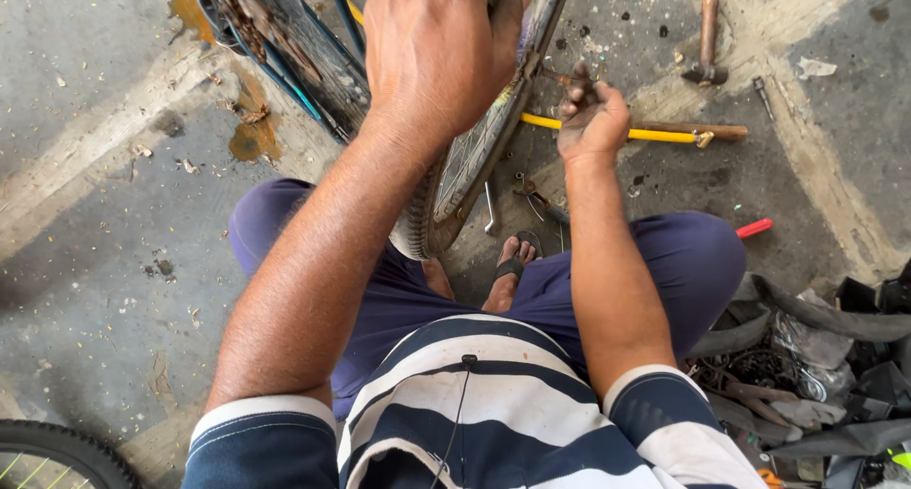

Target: The person sits on the floor of a bicycle repair shop holding a bicycle wheel across their lap. They work on the hub and freewheel sprocket by hand, use a wrench on the axle, spin the wheel, and reposition it while adjusting the hub components.

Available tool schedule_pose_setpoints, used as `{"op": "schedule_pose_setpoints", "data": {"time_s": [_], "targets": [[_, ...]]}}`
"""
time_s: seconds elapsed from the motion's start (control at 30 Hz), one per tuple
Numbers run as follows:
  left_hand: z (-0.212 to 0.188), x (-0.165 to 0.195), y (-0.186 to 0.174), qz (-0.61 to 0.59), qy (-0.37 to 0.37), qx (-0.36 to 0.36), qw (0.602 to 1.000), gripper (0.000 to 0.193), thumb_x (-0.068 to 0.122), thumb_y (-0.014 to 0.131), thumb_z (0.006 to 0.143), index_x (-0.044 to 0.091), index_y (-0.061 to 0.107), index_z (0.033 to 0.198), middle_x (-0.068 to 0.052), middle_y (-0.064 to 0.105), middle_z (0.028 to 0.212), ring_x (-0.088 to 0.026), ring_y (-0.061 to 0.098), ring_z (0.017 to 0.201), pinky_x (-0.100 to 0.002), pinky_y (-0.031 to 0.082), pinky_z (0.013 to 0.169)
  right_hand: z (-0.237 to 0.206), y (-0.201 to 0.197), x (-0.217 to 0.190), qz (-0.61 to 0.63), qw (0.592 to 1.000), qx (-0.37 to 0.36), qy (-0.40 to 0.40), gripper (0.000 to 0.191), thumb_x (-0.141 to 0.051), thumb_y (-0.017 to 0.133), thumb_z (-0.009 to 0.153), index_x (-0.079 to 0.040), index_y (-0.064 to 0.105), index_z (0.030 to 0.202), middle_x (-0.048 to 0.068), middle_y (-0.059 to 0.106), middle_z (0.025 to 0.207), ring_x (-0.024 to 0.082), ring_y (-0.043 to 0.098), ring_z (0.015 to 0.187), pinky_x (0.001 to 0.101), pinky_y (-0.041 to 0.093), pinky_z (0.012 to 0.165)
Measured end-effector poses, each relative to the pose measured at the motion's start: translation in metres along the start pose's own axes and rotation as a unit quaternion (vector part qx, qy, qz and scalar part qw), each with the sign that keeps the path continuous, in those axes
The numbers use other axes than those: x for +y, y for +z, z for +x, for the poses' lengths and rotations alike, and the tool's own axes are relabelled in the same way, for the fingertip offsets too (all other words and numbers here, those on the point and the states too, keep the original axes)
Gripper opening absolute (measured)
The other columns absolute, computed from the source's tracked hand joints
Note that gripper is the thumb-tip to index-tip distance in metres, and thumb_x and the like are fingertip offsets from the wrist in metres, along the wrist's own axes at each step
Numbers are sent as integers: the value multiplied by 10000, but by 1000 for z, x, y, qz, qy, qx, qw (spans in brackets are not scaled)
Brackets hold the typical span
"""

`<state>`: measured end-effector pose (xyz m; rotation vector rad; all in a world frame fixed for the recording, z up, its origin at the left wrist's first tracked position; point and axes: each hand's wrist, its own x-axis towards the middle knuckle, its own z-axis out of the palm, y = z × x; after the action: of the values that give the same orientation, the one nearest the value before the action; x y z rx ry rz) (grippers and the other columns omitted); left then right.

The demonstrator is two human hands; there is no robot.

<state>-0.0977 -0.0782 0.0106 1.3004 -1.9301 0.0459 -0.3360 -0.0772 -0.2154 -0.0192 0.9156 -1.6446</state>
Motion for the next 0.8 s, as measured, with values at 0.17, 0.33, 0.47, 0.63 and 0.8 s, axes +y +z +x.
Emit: {"op": "schedule_pose_setpoints", "data": {"time_s": [0.17, 0.33, 0.47, 0.63, 0.8], "targets": [[0, 0, 1, -16, -27, -29, 999, 257, 320, 798, 937, 82, 712, 982, -144, 700, 849, -371, 672, 804, -516, 491, 714, 11, 2, -6, -107, 991, -81, -17, 87, -89, 591, 943, -108, 512, 976, 48, 540, 777, 153, 472, 593, 319, 419, 550], [-2, -10, -4, -9, -9, -17, 1000, 309, 340, 811, 963, 75, 677, 1046, -109, 703, 898, -356, 673, 851, -522, 477, 777, 30, -22, -67, -181, 972, 27, -147, 139, -62, 606, 919, -126, 502, 984, 36, 529, 799, 111, 419, 561, 279, 351, 457], [-2, -13, -2, 11, 26, 29, 999, 331, 340, 816, 949, 81, 660, 1083, -129, 686, 941, -366, 665, 888, -511, 470, 787, 23, -47, -100, -206, 968, -16, -141, 123, -49, 573, 936, -124, 496, 996, 41, 517, 805, 133, 477, 600, 293, 414, 495], [0, -3, 4, -10, 0, -5, 1000, 333, 329, 834, 932, 64, 668, 1046, -129, 683, 898, -358, 668, 847, -517, 480, 744, 10, -36, -53, -311, 937, -97, -129, 169, -15, 663, 919, -95, 602, 1055, -1, 605, 916, 108, 563, 767, 278, 491, 645], [-1, 4, 4, -26, 13, 27, 999, 320, 297, 847, 916, 59, 664, 1028, -147, 670, 912, -376, 658, 864, -512, 492, 754, 12, 0, -14, -473, 854, -169, -139, 134, -99, 743, 968, -54, 732, 1093, 23, 703, 1015, 78, 633, 894, 234, 523, 785]]}}
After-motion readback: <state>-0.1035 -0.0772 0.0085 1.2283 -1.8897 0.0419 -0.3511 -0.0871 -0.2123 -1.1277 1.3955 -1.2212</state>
